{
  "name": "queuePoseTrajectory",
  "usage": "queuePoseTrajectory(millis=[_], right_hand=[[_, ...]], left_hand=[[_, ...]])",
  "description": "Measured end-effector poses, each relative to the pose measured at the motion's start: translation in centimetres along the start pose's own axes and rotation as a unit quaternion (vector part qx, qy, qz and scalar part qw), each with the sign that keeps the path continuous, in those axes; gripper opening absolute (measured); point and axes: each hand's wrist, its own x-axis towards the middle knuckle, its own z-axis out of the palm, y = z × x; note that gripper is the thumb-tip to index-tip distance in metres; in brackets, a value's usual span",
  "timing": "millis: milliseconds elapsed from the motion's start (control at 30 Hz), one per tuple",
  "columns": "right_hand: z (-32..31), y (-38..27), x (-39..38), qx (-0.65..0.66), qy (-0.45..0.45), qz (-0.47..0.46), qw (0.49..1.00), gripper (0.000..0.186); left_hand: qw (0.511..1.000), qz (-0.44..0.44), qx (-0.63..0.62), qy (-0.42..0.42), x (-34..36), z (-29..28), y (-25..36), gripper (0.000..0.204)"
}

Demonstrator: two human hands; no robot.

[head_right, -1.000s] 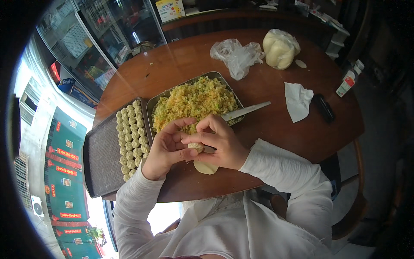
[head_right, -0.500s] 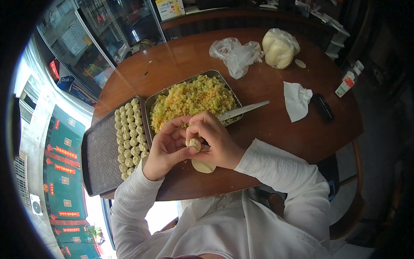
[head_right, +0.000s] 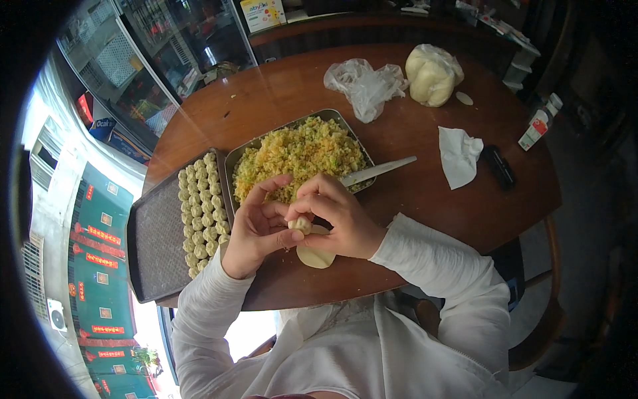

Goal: The person is scooping vegetable filling into dough wrappers and pleating them to form small buns.

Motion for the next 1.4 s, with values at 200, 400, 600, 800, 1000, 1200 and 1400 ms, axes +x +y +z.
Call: queuePoseTrajectory(millis=[200,400,600,800,1000,1200,1400], right_hand=[[-0.5,-0.9,0.5,-0.002,0.005,0.008,1.0,0.047],[-0.3,-0.3,-0.1,-0.042,0.013,-0.015,0.999,0.047],[-0.5,-0.7,0.1,-0.022,0.015,-0.017,0.999,0.049],[-0.4,-0.7,0.3,-0.05,0.024,-0.036,0.998,0.045],[-0.5,-0.9,0.3,-0.04,0.01,-0.04,0.998,0.049],[-0.6,-0.8,0.5,-0.06,0.009,-0.054,0.997,0.049],[-0.7,-0.7,0.5,-0.017,-0.001,-0.059,0.998,0.046]], left_hand=[[0.999,0.014,-0.013,0.035,-0.1,0.0,-0.5,0.077],[0.998,0.018,-0.042,0.037,-0.1,-0.1,-0.7,0.078],[0.998,0.015,-0.055,0.022,-0.2,-0.5,-1.0,0.075],[0.997,-0.004,-0.075,0.023,-0.4,-0.2,-0.5,0.071],[0.998,-0.001,-0.068,0.012,-0.3,-0.2,-0.8,0.071],[0.996,0.001,-0.085,0.031,-0.4,-0.2,-0.8,0.067],[0.997,0.006,-0.078,0.023,-0.3,-0.2,-0.7,0.065]])
